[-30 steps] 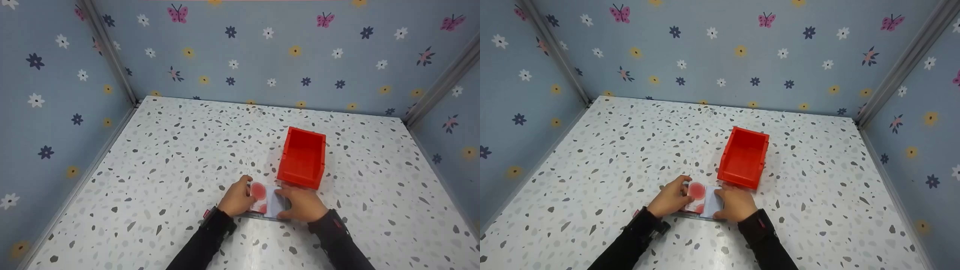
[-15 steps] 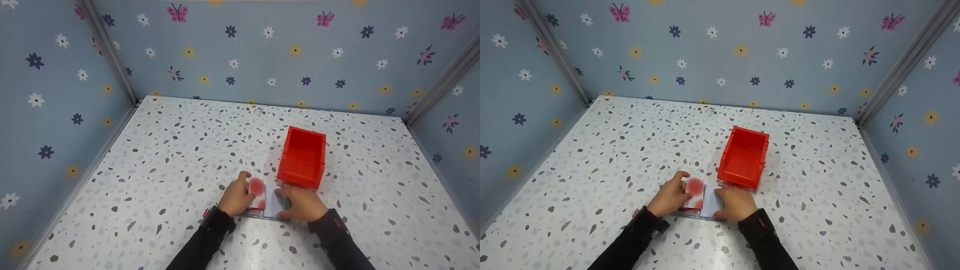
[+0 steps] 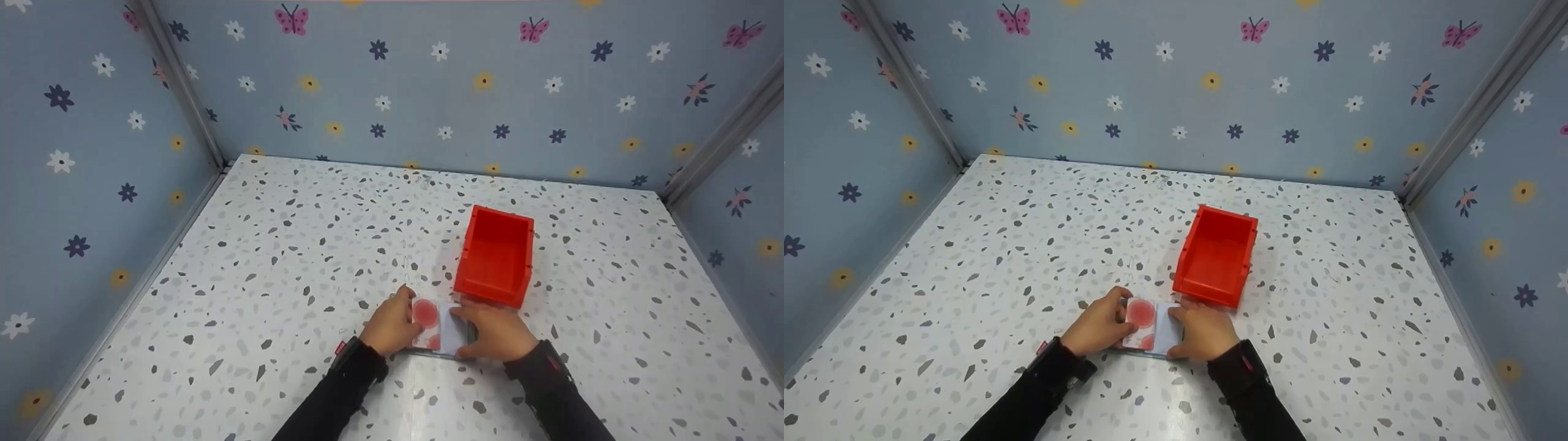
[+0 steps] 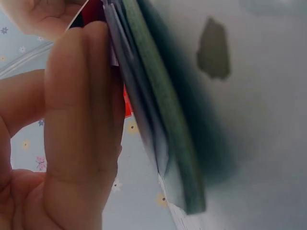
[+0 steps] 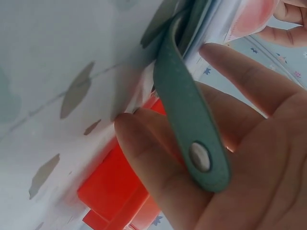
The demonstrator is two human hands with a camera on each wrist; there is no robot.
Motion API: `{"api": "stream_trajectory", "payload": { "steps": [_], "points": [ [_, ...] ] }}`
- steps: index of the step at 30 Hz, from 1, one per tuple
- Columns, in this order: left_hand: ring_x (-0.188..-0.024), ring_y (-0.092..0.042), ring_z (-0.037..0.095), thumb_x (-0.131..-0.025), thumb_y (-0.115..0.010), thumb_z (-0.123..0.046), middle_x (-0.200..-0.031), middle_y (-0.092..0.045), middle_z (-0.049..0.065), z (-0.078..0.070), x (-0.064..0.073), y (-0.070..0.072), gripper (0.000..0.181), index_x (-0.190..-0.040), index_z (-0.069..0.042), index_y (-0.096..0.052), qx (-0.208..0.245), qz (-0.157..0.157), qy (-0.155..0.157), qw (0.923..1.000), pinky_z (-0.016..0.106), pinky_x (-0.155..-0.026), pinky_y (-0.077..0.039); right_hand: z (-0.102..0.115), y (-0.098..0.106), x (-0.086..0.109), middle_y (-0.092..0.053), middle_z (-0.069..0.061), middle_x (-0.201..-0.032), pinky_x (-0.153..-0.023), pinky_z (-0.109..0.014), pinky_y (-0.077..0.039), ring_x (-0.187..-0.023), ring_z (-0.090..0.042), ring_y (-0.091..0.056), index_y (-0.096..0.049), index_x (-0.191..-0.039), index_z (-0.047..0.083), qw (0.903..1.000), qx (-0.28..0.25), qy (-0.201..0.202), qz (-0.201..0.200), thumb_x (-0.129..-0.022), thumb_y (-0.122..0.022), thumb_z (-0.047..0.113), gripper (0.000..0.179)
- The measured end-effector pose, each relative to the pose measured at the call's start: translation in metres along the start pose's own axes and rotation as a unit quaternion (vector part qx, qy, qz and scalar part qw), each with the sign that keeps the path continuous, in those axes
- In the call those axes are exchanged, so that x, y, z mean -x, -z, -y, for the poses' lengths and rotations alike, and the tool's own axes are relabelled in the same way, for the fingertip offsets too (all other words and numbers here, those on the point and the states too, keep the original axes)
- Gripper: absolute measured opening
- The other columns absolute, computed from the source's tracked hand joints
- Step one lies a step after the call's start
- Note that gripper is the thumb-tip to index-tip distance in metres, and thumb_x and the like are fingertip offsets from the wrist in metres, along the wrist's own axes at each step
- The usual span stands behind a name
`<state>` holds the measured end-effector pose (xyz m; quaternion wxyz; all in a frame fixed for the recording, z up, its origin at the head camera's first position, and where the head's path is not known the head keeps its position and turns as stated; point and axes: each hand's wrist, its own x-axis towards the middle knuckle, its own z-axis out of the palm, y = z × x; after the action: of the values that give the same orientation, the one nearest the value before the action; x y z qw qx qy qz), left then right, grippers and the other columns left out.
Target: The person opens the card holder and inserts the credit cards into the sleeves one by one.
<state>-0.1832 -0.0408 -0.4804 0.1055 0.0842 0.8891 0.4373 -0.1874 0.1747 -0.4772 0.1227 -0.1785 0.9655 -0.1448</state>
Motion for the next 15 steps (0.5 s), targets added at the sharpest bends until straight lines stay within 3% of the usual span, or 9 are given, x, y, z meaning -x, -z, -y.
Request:
{"api": "stream_trajectory", "payload": {
  "steps": [6,15],
  "points": [
    [-0.087,-0.059,0.022,-0.077,-0.069,-0.003,-0.097,-0.061,0.010,-0.0018,0.0021,0.0010,0.046,-0.119,-0.001,-0.051,-0.005,0.003,0.009,0.9999,0.040,-0.082,-0.053,0.0006,0.0006,0.0007,-0.058,-0.001,-0.140,-0.107,-0.047,-0.047,-0.132,-0.020,-0.053,-0.062,-0.133,0.024,1.0000,0.000,0.002,-0.001,-0.065,-0.090,0.032,0.074],
    [-0.076,-0.058,0.021,-0.077,-0.069,-0.005,-0.092,-0.058,0.009,-0.0040,0.0031,0.0010,0.039,-0.113,-0.001,-0.053,-0.011,0.010,0.013,0.9998,0.034,-0.068,-0.052,0.0006,0.0001,0.0010,-0.060,0.001,-0.139,-0.108,-0.048,-0.046,-0.131,-0.020,-0.054,-0.061,-0.134,0.024,1.0000,-0.006,-0.003,-0.002,-0.065,-0.090,0.031,0.075]
  ]
}}
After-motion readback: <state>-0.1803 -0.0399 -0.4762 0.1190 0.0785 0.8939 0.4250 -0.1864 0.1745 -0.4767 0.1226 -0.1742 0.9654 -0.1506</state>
